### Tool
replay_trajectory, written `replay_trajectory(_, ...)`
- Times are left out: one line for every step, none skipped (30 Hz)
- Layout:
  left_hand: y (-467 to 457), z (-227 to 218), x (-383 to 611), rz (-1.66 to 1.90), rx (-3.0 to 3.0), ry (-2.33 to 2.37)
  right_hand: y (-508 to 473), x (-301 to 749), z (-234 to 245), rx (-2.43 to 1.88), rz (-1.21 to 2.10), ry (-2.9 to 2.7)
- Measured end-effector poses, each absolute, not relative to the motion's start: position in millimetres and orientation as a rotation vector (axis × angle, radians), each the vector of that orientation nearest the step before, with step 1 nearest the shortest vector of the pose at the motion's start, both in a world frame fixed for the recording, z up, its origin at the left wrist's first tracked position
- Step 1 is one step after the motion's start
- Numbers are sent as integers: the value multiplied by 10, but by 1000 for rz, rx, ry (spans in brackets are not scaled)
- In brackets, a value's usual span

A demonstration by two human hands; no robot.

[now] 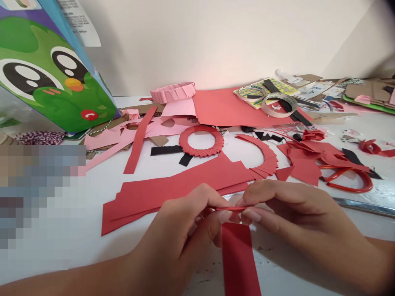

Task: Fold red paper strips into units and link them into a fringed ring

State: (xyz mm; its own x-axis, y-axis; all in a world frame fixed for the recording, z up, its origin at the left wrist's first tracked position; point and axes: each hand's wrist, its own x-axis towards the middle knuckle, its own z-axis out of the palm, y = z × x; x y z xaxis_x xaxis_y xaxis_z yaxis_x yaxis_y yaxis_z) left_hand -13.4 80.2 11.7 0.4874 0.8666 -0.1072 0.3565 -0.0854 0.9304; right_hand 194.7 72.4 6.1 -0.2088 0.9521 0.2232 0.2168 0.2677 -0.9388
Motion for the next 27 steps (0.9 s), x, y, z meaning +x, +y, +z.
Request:
replay_trajectory(810,118,-131,595,1666,1052,718,1949,48,-1099,1000,-1650)
replay_trajectory(822,121,-126,594,1656,1048,713,1951,37,-1116,987,-1657)
replay_trajectory(835,126,-121,600,1642,1045,708,1952,29,-1120,967,-1664)
replay_trajectory(847,132,-116,606,1623,1047,706,1952,23,-1121,948,-1668)
replay_trajectory(856,136,-112,605,1600,1055,705,1952,20,-1121,933,-1667)
replay_trajectory(862,140,-109,604,1579,1059,706,1952,20,-1117,925,-1668)
replay_trajectory(865,141,-107,600,1559,1062,708,1951,20,-1111,930,-1668)
replay_trajectory(866,141,-107,592,1540,1065,711,1951,21,-1109,947,-1664)
replay_trajectory(865,138,-108,587,1524,1069,714,1952,22,-1106,968,-1661)
replay_trajectory(864,134,-109,582,1510,1075,715,1954,22,-1107,986,-1656)
replay_trajectory(864,130,-110,581,1500,1081,714,1958,22,-1111,997,-1653)
replay_trajectory(866,126,-110,575,1492,1084,713,1963,22,-1119,995,-1654)
replay_trajectory(869,125,-110,567,1484,1091,710,1968,23,-1128,976,-1657)
replay_trajectory(874,125,-109,556,1479,1092,707,1974,26,-1141,950,-1663)
replay_trajectory(878,127,-107,549,1477,1088,705,1977,31,-1152,928,-1671)
replay_trajectory(882,131,-104,549,1478,1083,705,1978,37,-1165,923,-1675)
replay_trajectory(884,134,-99,551,1483,1079,707,1976,45,-1176,949,-1674)
replay_trajectory(885,138,-94,557,1490,1076,710,1970,52,-1182,1002,-1669)
replay_trajectory(884,141,-87,568,1506,1071,715,1961,58,-1177,1075,-1660)
replay_trajectory(881,142,-80,574,1530,1059,721,1950,62,-1169,1155,-1649)
replay_trajectory(878,142,-74,579,1557,1045,727,1940,62,-1153,1222,-1638)
replay_trajectory(874,141,-69,580,1587,1028,733,1930,58,-1132,1261,-1632)
replay_trajectory(871,139,-66,582,1616,1008,737,1923,52,-1113,1270,-1633)
replay_trajectory(868,139,-65,587,1639,989,738,1919,43,-1095,1257,-1638)
replay_trajectory(866,140,-66,591,1650,978,738,1917,33,-1084,1233,-1643)
replay_trajectory(865,144,-69,599,1649,974,734,1918,23,-1077,1207,-1640)
replay_trajectory(866,150,-72,610,1638,980,729,1921,14,-1075,1189,-1627)
